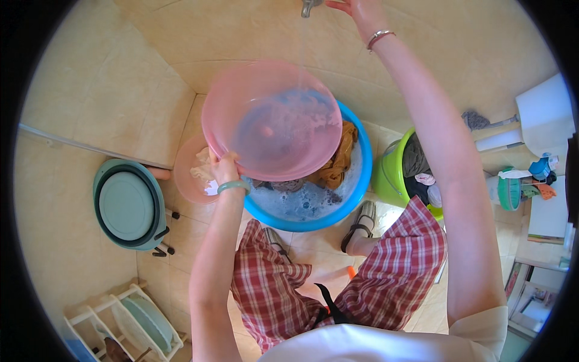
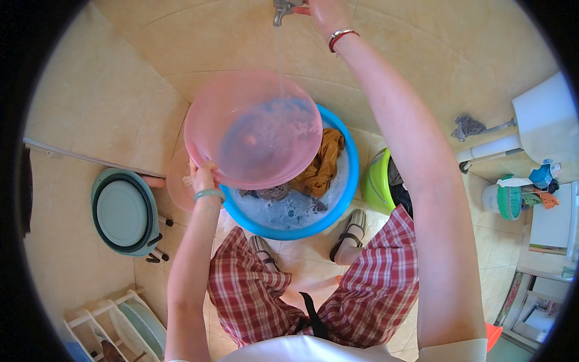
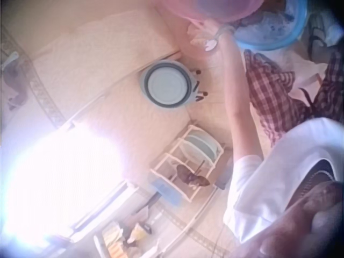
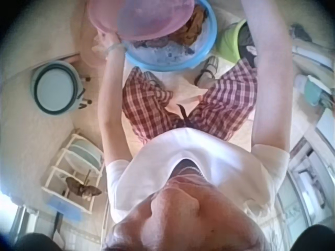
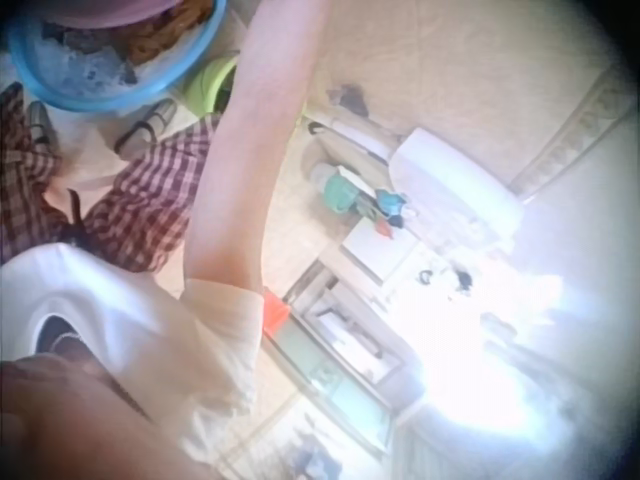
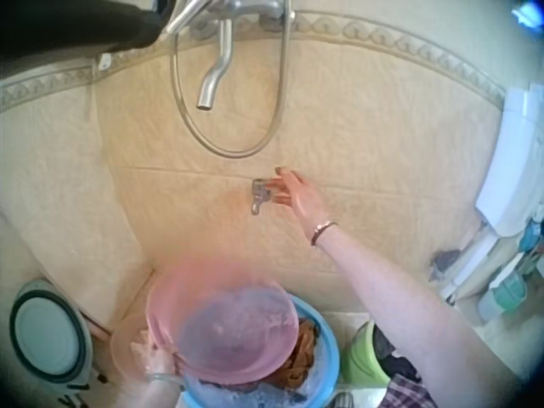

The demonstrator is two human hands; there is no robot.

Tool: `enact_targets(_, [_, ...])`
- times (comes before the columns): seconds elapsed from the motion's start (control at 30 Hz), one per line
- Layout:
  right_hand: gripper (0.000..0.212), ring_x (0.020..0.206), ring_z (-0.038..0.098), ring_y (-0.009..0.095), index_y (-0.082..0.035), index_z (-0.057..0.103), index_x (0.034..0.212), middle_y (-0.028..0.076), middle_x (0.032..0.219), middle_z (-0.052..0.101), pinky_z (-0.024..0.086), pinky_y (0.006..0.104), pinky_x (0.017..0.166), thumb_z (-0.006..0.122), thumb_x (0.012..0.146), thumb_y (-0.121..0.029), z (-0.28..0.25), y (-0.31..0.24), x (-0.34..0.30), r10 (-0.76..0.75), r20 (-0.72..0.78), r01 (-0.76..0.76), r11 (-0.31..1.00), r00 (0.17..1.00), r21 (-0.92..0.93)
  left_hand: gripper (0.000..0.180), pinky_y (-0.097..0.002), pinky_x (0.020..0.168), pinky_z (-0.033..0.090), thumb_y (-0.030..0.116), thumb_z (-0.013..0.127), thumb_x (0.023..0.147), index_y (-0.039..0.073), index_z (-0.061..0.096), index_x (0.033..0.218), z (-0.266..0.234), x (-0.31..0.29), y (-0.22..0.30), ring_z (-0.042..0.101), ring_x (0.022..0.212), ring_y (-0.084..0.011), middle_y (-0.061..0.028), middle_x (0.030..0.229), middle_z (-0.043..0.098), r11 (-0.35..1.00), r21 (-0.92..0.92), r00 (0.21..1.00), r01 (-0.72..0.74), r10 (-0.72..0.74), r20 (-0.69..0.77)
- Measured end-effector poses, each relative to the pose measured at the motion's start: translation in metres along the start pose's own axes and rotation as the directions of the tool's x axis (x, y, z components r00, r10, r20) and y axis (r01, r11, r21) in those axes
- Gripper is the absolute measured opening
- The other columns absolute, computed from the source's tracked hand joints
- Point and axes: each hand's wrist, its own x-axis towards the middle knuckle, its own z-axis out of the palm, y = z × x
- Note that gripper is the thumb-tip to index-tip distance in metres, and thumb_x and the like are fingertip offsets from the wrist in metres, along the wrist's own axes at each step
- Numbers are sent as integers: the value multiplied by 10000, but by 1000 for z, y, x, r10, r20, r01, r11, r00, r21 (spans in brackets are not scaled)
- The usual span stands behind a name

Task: The person hand-washes several pieces of clothing in a blue basin filled with soapy water. They scrub and rinse items including a dark garment, a light-colored piece, and a mustard-colored cloth, transferring them between the blue basin and a green bucket. The person also pours water from a pink basin into the blue basin and drains the soapy water into a floor drain.

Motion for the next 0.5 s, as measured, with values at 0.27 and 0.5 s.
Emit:
enact_targets(0.27, [498, 1178, 533, 207, -15, 530, 1263, 140, 1214, 602, 443, 380, 952, 505, 943, -397, -8, 27, -86, 82, -133, -95, 991, 988, -98, 724, -201, 378, 323, -73, 517, 680, 201, 462, 1348, -40, 17, -16, 433, 486, -90, -27, 833, 563, 978, -148, 986, 145, -130, 101])
enact_targets(0.5, [745, 1228, 470, 288, 21, 357, 1382, 156, 1406, 415, 389, 429, 1004, 446, 927, -562, -26, 194, -239, 691, -26, -626, 669, 722, 401, 644, -213, 493, 404, -82, 495, 714, 123, 501, 1324, -43, -4, 15, 543, 624, -130, -62, 925, 615, 980, 95, 983, -173, 166, 84])
